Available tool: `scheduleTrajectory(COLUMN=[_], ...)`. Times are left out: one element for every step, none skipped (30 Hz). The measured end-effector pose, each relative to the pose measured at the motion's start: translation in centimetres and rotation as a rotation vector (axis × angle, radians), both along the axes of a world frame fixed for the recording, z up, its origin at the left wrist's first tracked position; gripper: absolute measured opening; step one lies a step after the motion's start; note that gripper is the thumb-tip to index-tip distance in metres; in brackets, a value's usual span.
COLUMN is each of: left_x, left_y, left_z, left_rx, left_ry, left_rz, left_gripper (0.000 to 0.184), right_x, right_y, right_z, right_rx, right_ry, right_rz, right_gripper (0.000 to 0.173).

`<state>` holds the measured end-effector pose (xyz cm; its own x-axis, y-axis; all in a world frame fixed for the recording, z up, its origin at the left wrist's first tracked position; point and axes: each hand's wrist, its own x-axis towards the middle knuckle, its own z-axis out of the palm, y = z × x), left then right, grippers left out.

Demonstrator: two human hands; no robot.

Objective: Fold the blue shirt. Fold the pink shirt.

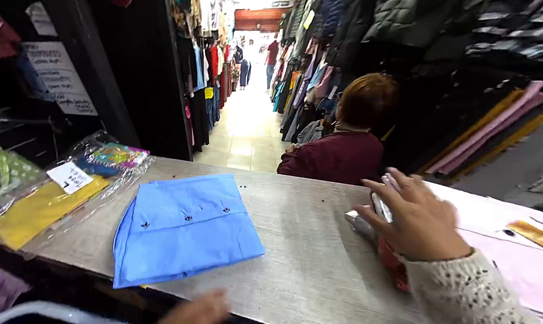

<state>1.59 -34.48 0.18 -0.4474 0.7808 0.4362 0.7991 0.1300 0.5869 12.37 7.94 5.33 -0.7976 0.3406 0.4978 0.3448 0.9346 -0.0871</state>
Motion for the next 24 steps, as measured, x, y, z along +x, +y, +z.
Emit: scheduleTrajectory(left_x=[-1.3,-2.7,-3.9,-4.4,-4.6,-4.4,-4.2,-4.0,-4.0,-4.0,-4.3,-4.9,-5.6,-6.4,-7.2,-8.0,-8.9,-9.9,-11.0,-11.8,-12.2,-12.2,-12.0,-11.7], left_y=[0.5,1.6,3.1,4.7,6.2,7.4,8.1,8.3,8.1,7.6,6.8,5.8,4.8,3.7,2.5,1.2,-0.1,-1.5,-2.7,-3.6,-4.0,-4.1,-3.9,-3.3], left_z=[-0.3,-1.2,-2.1,-2.6,-2.8,-2.6,-2.4,-2.1,-2.0,-2.5,-3.1,-3.5,-3.9,-4.2,-4.2,-4.1,-3.9,-3.9,-3.7,-3.3,-2.8,-2.4,-2.1,-1.9], left_rx=[-0.002,-0.017,-0.044,-0.104,-0.198,-0.284,-0.335,-0.370,-0.364,-0.309,-0.234,-0.159,-0.075,0.002,0.040,0.021,-0.030,-0.084,-0.135,-0.185,-0.242,-0.280,-0.281,-0.246], left_ry=[0.069,0.138,0.168,0.154,0.110,0.074,0.073,0.051,0.036,0.044,0.055,0.053,0.055,0.071,0.096,0.116,0.126,0.121,0.093,0.018,-0.077,-0.147,-0.177,-0.183], left_rz=[0.148,0.265,0.337,0.356,0.326,0.275,0.236,0.194,0.158,0.134,0.116,0.107,0.117,0.154,0.231,0.345,0.480,0.618,0.742,0.839,0.902,0.933,0.941,0.941], left_gripper=[0.030,0.041,0.051,0.058,0.061,0.064,0.064,0.063,0.061,0.056,0.049,0.042,0.035,0.031,0.030,0.029,0.029,0.030,0.031,0.035,0.040,0.043,0.045,0.047], right_x=[1.1,2.3,3.3,4.3,5.0,5.7,6.3,6.9,7.5,8.0,8.4,8.6,8.8,8.9,9.0,9.1,9.1,9.1,8.8,8.3,7.6,6.5,5.3,4.1], right_y=[2.5,4.4,5.3,5.6,5.6,5.5,5.5,6.0,6.9,7.7,8.4,8.7,8.9,9.0,9.1,9.0,8.6,7.9,7.0,5.9,4.2,2.2,-0.2,-2.5], right_z=[-1.3,-3.0,-4.2,-4.9,-5.0,-4.8,-4.7,-4.7,-4.9,-5.2,-5.4,-5.6,-5.8,-5.9,-6.1,-6.2,-6.1,-6.0,-5.7,-5.4,-4.7,-4.0,-3.6,-3.4], right_rx=[-0.023,-0.040,-0.060,-0.060,-0.071,-0.091,-0.117,-0.140,-0.151,-0.172,-0.194,-0.214,-0.227,-0.230,-0.226,-0.222,-0.226,-0.230,-0.214,-0.172,-0.133,-0.116,-0.138,-0.174], right_ry=[-0.060,-0.101,-0.131,-0.143,-0.137,-0.123,-0.124,-0.136,-0.141,-0.139,-0.126,-0.101,-0.081,-0.070,-0.068,-0.074,-0.086,-0.097,-0.096,-0.078,-0.058,-0.034,-0.010,0.006], right_rz=[-0.106,-0.172,-0.223,-0.247,-0.256,-0.257,-0.255,-0.245,-0.234,-0.237,-0.243,-0.247,-0.249,-0.253,-0.257,-0.263,-0.270,-0.273,-0.256,-0.204,-0.117,-0.002,0.109,0.195], right_gripper=[0.061,0.061,0.060,0.058,0.056,0.054,0.052,0.050,0.049,0.048,0.047,0.046,0.047,0.048,0.049,0.052,0.055,0.059,0.062,0.062,0.059,0.055,0.051,0.047])
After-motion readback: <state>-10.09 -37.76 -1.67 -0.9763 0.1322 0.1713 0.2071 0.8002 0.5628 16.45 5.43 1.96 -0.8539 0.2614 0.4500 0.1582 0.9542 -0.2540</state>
